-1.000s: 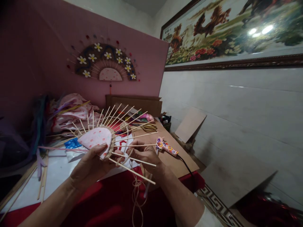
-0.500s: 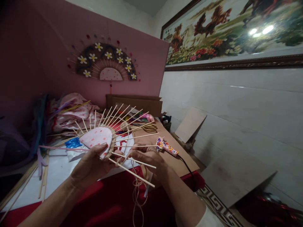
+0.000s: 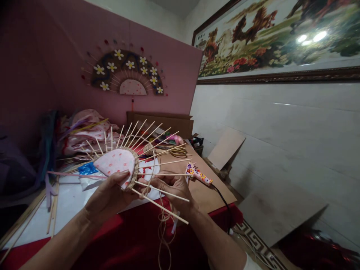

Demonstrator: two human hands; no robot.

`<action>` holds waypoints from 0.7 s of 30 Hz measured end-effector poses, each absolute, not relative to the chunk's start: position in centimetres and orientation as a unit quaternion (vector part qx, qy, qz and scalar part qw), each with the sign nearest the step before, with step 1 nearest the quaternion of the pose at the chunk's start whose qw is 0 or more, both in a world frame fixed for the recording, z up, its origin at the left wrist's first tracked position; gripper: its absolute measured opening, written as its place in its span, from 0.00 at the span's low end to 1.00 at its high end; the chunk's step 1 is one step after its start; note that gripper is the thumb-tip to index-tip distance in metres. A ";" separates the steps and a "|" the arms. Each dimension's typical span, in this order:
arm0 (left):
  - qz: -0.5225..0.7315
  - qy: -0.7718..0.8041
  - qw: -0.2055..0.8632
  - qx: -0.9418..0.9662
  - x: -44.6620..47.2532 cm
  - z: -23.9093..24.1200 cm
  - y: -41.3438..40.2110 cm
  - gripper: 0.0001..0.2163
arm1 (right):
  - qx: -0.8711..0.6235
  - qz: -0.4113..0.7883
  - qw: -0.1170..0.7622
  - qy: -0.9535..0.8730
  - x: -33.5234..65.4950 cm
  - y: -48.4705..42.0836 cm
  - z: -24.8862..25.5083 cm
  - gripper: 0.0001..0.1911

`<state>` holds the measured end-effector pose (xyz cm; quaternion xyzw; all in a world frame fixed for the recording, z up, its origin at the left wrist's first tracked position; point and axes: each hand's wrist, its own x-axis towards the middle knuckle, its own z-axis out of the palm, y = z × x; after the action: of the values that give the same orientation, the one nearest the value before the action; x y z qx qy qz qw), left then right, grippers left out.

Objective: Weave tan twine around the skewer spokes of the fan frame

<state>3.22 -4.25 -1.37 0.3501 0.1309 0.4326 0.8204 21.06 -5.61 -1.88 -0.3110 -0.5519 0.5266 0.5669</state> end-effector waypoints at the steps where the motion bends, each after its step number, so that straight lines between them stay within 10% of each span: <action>1: 0.432 0.129 0.820 0.351 3.3 -1.3 -4.3 0.12 | -0.313 0.531 0.569 -0.544 21.1 -5.5 -2.1 0.06; 21: 0.457 0.137 0.784 0.396 3.8 -1.4 -4.3 0.13 | -0.346 0.530 0.543 -0.551 21.6 -4.2 -2.6 0.16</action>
<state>3.82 -4.32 -1.36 0.3961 0.1369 0.4575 0.7843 21.57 -4.16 -2.58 -0.3464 -0.5513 0.5304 0.5429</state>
